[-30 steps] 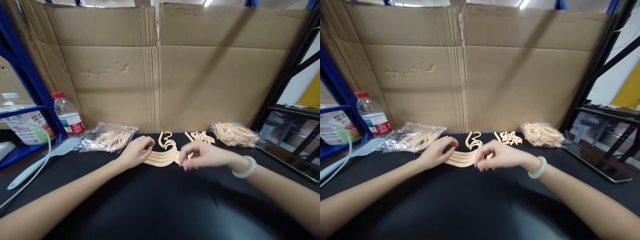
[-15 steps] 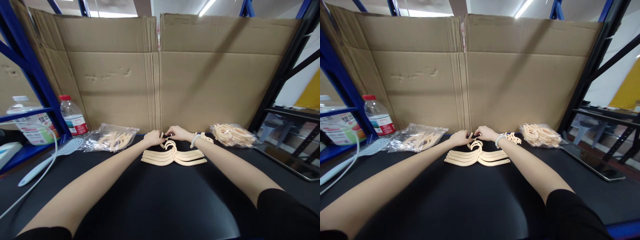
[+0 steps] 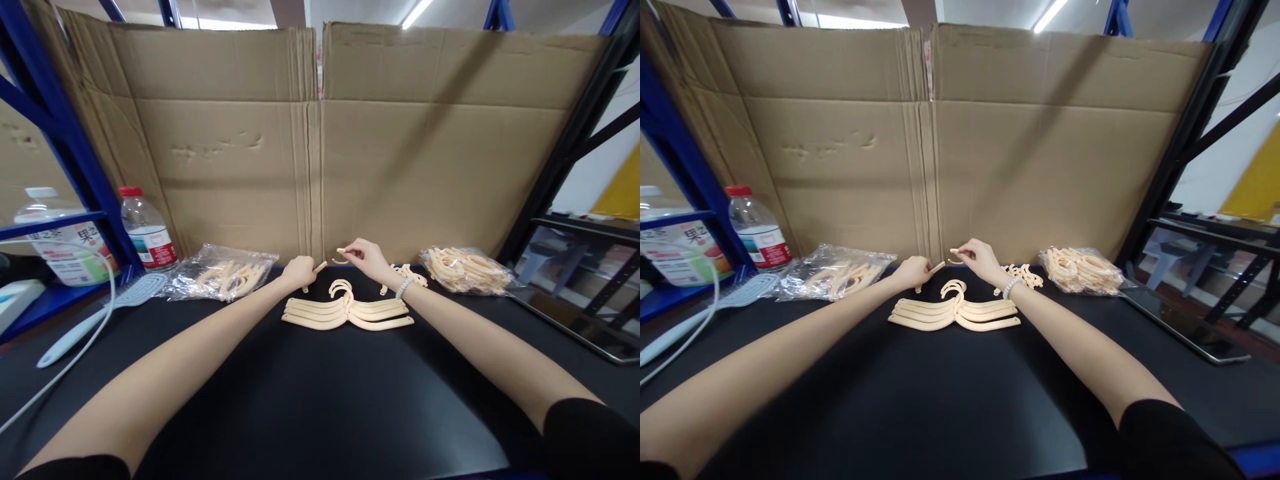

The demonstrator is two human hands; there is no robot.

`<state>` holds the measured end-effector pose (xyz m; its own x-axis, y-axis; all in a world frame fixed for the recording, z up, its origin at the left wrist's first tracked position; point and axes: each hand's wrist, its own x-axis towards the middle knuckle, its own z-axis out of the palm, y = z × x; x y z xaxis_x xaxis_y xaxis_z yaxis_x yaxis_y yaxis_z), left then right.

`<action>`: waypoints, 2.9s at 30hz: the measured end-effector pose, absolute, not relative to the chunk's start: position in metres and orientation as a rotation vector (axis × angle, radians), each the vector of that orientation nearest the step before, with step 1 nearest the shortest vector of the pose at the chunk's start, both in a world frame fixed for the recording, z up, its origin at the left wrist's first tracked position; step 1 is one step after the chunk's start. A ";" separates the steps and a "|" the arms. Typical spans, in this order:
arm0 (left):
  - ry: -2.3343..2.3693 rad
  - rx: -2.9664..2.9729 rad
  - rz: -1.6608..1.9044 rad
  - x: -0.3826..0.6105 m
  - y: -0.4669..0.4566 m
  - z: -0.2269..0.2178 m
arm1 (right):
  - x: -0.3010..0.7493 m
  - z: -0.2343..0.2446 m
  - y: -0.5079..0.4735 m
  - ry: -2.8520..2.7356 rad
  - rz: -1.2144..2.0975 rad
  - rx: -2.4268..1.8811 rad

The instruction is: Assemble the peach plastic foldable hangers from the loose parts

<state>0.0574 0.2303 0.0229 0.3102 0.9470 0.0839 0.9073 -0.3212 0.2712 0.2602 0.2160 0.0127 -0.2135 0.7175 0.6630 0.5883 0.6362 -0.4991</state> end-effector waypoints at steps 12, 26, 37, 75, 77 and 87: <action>1.170 2.010 0.933 0.037 0.128 0.026 | 0.260 0.011 0.090 -1.523 0.892 -0.950; 0.853 1.438 1.225 0.042 0.079 -0.003 | 0.253 -0.006 0.056 -1.440 1.060 -0.817; 0.809 1.495 1.244 0.042 0.078 -0.002 | 0.250 -0.015 0.061 -1.379 1.191 -0.844; 0.815 1.668 1.212 0.042 0.072 0.000 | 0.249 -0.011 0.057 -1.283 1.520 -0.841; 0.787 1.684 1.210 0.042 0.072 0.000 | 0.249 -0.012 0.058 -1.277 1.504 -0.854; 0.745 1.977 1.220 0.037 0.073 -0.004 | 0.251 -0.015 0.060 -1.270 1.475 -0.880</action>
<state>0.0373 0.0733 -0.0045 0.3945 0.7595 0.5173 0.1138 -0.5990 0.7926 0.2505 0.0601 -0.0151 -0.2754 0.9591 0.0651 -0.2071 0.0070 -0.9783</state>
